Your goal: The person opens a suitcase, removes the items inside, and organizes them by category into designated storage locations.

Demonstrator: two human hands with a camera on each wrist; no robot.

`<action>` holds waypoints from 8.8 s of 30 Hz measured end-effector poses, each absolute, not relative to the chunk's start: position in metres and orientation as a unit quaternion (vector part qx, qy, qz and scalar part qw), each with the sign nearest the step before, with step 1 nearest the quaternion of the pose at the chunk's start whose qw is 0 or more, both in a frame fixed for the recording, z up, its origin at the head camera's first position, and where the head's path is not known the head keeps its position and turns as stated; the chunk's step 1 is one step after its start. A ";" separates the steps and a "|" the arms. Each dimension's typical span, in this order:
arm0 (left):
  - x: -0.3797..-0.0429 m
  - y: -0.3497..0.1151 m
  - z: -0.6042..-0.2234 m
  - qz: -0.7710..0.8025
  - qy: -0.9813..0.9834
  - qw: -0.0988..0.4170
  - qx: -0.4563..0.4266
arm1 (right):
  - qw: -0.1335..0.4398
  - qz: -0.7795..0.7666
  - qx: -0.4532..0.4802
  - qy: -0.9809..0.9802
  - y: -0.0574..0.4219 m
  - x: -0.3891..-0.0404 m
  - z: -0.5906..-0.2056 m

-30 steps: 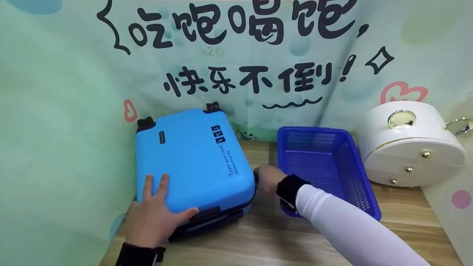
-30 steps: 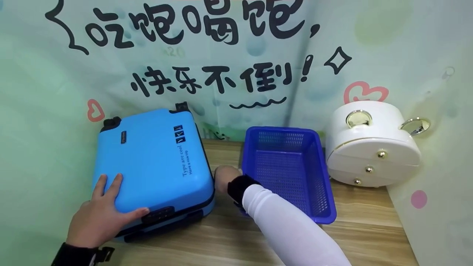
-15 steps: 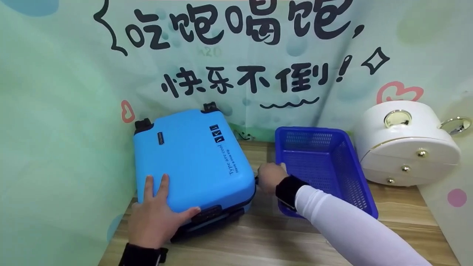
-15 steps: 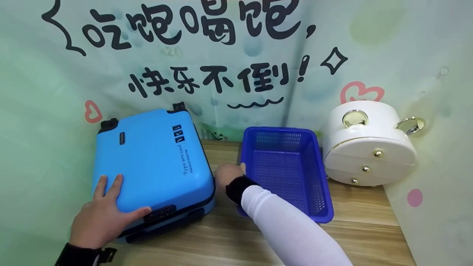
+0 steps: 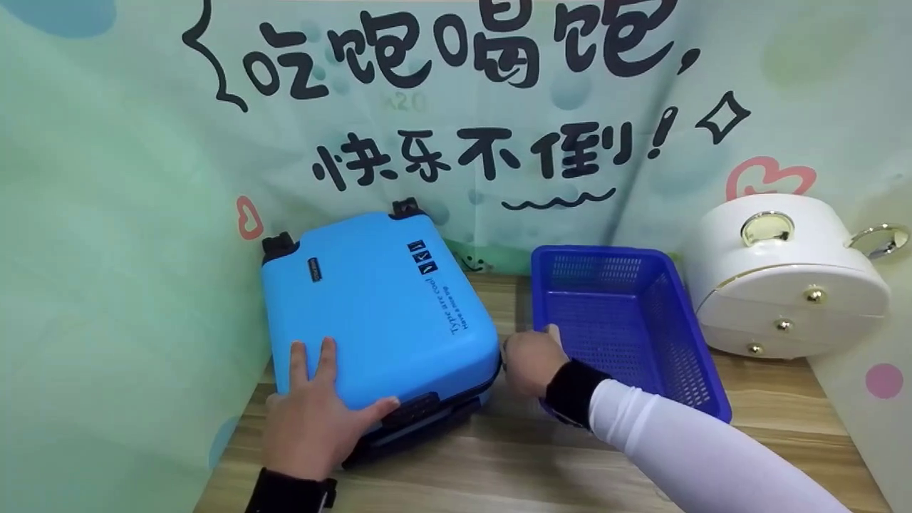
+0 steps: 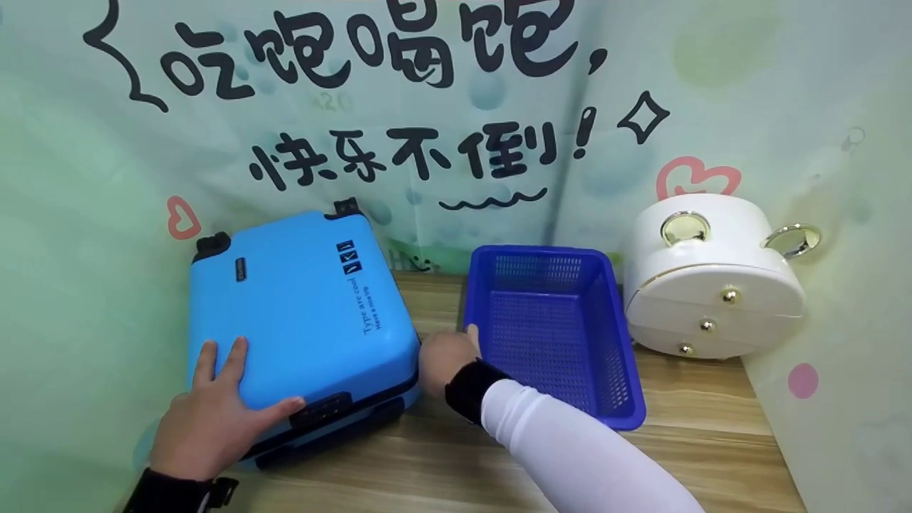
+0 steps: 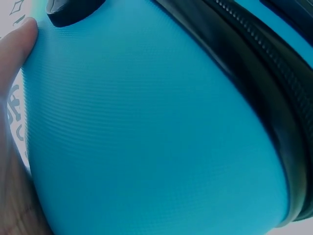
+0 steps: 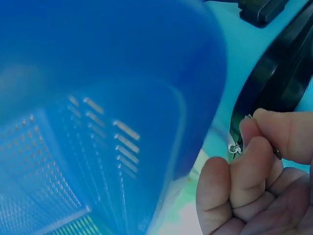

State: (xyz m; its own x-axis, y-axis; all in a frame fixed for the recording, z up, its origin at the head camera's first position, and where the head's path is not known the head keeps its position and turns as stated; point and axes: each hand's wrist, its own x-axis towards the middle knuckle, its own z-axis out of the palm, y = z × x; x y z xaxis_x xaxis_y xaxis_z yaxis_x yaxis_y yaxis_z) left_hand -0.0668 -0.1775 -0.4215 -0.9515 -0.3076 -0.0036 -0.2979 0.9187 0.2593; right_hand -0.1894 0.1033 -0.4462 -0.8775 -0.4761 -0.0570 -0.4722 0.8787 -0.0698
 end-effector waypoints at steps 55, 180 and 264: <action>-0.098 -0.197 -0.441 -0.147 -0.950 0.162 -0.221 | -0.051 -0.098 -0.231 0.967 0.147 -0.244 -0.463; -0.143 -0.312 -0.408 -0.162 -0.987 -0.001 -0.012 | -0.055 -0.002 -0.220 0.974 0.094 -0.223 -0.446; -0.106 -0.210 -0.433 -0.007 -0.974 0.172 0.150 | 0.004 -0.108 -0.194 0.975 0.118 -0.219 -0.452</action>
